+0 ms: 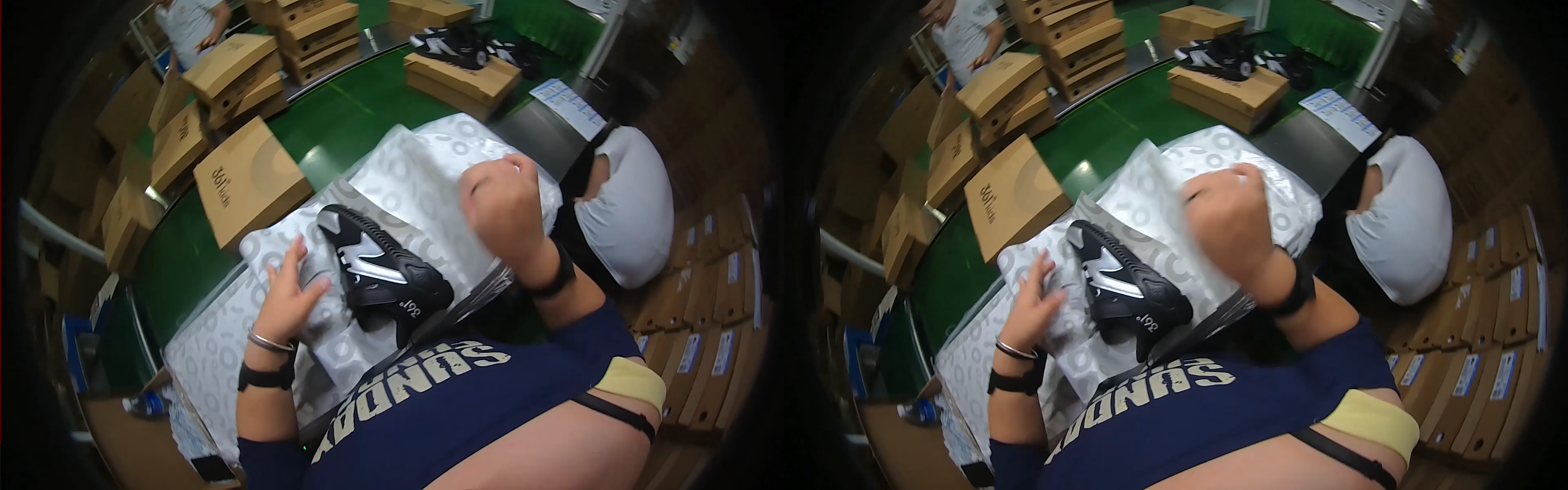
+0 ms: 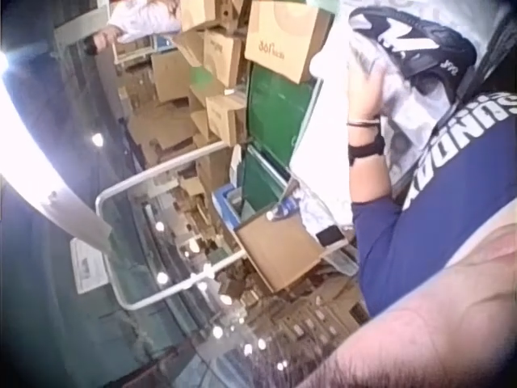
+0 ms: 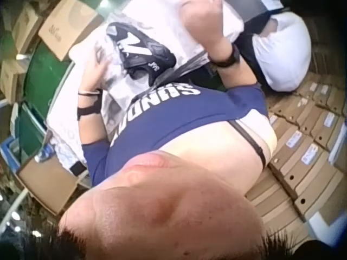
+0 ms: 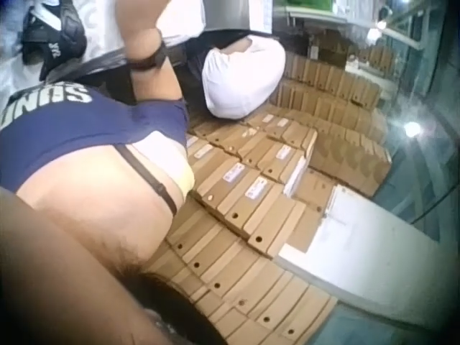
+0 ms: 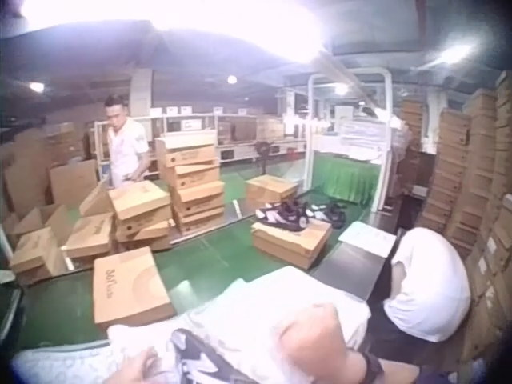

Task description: The recorder is packing manufactured shoes into their respective boxes with tissue paper in a factory or warehouse setting.

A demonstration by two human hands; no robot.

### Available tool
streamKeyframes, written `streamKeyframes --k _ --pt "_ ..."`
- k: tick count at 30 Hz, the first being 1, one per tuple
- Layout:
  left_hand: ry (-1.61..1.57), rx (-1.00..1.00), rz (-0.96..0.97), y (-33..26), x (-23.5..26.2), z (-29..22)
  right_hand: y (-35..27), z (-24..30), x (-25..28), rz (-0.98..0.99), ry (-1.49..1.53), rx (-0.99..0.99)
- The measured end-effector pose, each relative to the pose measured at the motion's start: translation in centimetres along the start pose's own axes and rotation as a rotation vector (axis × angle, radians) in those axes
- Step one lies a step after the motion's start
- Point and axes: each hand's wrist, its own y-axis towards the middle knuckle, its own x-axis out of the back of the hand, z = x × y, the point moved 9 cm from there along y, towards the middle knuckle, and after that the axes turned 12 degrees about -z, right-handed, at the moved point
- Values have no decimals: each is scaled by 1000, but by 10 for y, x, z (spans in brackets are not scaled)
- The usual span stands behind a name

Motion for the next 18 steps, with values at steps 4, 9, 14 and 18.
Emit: streamKeyframes --k 4,9,14,18 --pt "-1080 372 -147 0 22 -48 10 154 47 -29 380 570" --pt "-804 404 -448 -10 60 -15 36 100 94 -490 1248 517" --pt "-78 314 -776 50 136 127 67 -40 -125 20 1105 -422" --pt "86 553 -617 76 228 326 26 56 -254 749 1028 -277"
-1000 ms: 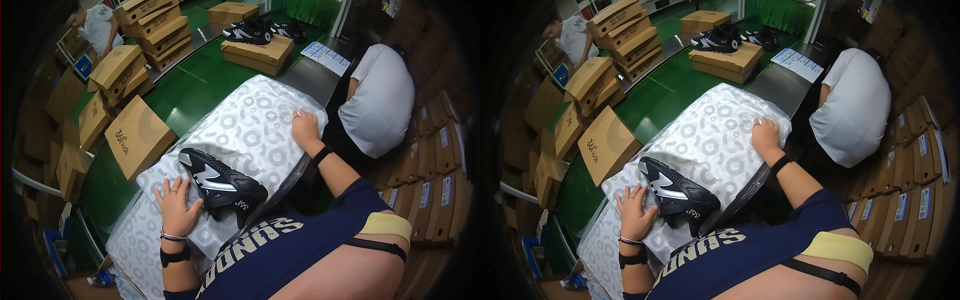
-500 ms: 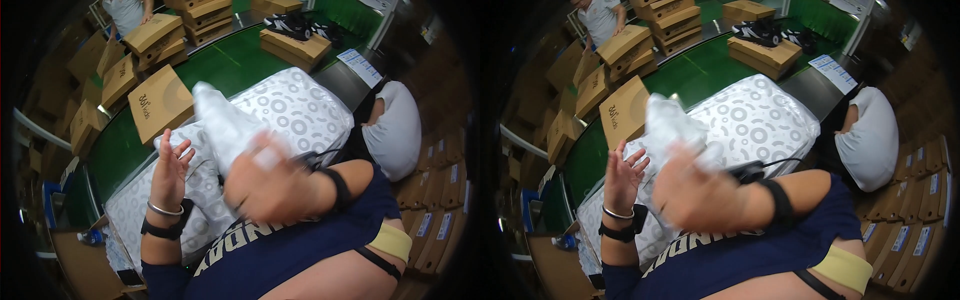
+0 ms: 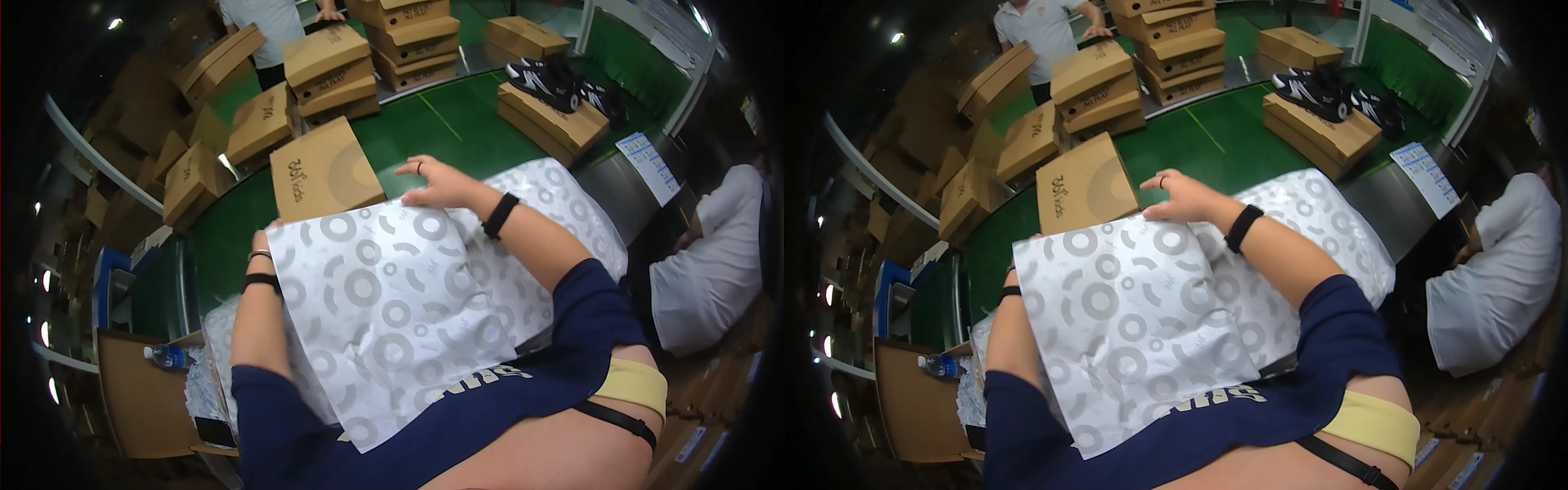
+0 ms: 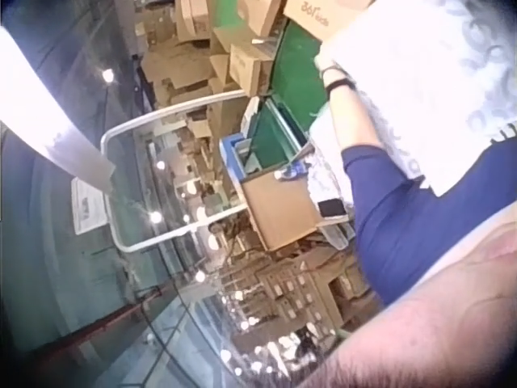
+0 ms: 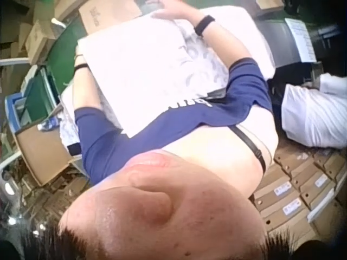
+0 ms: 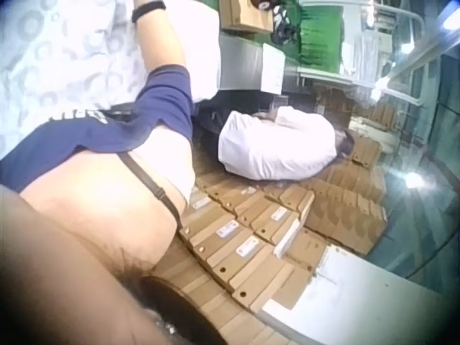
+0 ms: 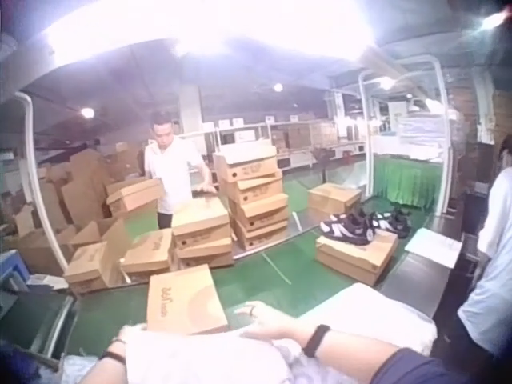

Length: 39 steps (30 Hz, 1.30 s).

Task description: The recorder is packing manufactured shoes into their respective boxes with tissue paper in a factory or warehouse setting.

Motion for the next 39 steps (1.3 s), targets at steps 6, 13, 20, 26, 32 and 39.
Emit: streamKeyframes --k 6,13,20,26,32,39 --pt "-605 482 230 -82 -133 -122 31 -111 -6 -111 31 -229" --pt "-568 226 669 -180 -118 -254 35 -63 27 -287 -559 10" --pt "-311 247 782 -141 -156 -151 -40 -203 112 -1087 894 -920" --pt "-506 -89 36 -146 -47 -257 -97 -186 121 -798 660 -968" --pt "347 -1043 -20 -349 -17 -287 -161 -73 52 -6 246 -726" --pt "-647 -119 431 -361 -52 -158 -201 14 -23 264 577 -549"
